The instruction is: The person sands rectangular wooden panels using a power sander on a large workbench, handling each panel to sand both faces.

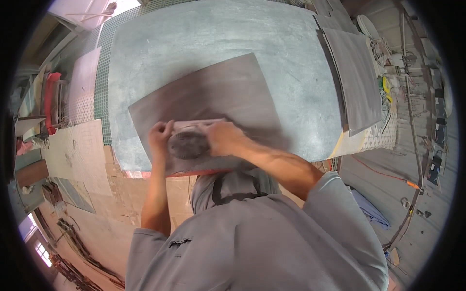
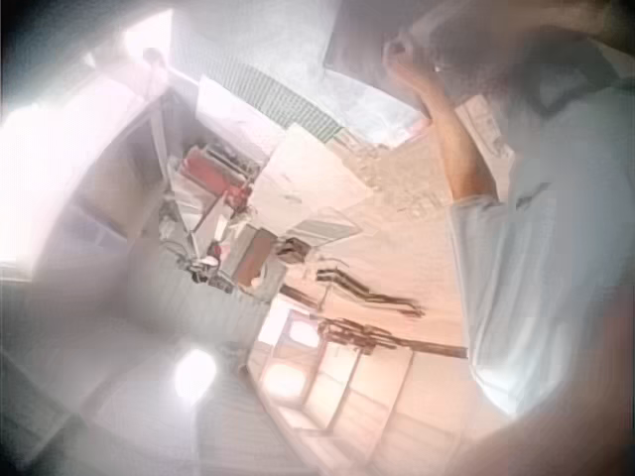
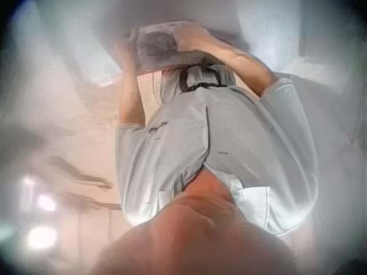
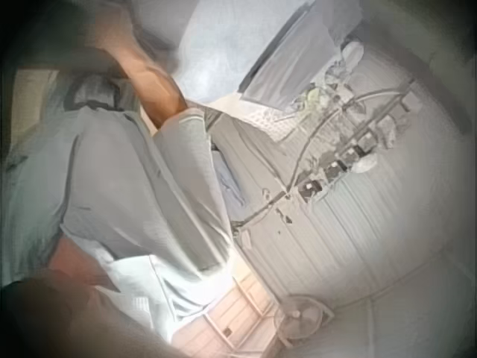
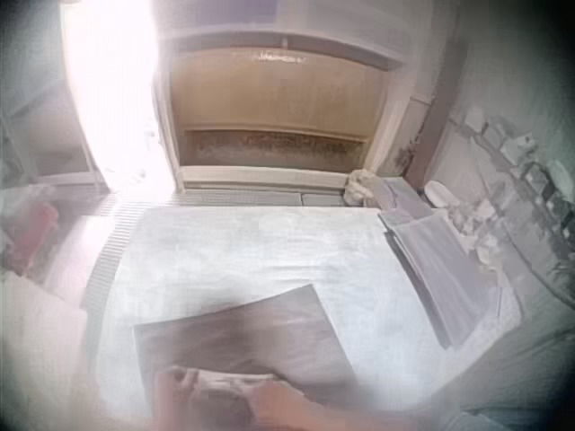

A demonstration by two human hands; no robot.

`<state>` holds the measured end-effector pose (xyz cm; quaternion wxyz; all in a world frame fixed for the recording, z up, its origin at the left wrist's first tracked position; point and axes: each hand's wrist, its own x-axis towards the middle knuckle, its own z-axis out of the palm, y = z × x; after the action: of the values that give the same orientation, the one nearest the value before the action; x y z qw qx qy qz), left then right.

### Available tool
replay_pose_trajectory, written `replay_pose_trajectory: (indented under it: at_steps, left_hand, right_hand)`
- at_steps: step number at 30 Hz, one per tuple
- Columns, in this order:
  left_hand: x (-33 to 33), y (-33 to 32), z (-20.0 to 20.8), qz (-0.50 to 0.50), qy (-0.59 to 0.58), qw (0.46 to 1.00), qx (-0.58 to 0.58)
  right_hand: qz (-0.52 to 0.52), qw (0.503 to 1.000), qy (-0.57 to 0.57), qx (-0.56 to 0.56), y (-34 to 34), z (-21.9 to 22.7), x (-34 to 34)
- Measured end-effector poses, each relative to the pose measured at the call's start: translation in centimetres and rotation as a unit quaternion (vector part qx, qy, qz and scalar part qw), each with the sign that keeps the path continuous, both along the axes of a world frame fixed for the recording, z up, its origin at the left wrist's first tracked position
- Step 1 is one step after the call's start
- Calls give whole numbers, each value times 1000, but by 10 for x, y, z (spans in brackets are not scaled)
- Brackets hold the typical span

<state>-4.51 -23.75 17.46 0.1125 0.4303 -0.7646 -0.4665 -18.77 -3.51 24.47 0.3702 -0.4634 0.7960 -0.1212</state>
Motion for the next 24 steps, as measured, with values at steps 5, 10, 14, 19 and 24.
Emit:
replay_pose_trajectory:
  at_steps: [5,10,14,19,24]
  left_hand:
    - [96,-97,-2,48,-5,999,-16]
    - [128,-150,2,126,-35,991,38]
    - [83,-134,13,26,-40,998,-47]
    - [-21,-75,2,-68,25,991,-112]
    - [-138,5,6,-141,13,987,-70]
  right_hand:
    - [66,991,-37,-107,-93,-31,73]
    - [68,985,-65,-143,-144,-42,112]
    - [27,989,-76,-127,-120,-35,83]
    - [-38,996,-59,-55,-49,-2,2]
    - [-127,990,-33,-46,38,5,-76]
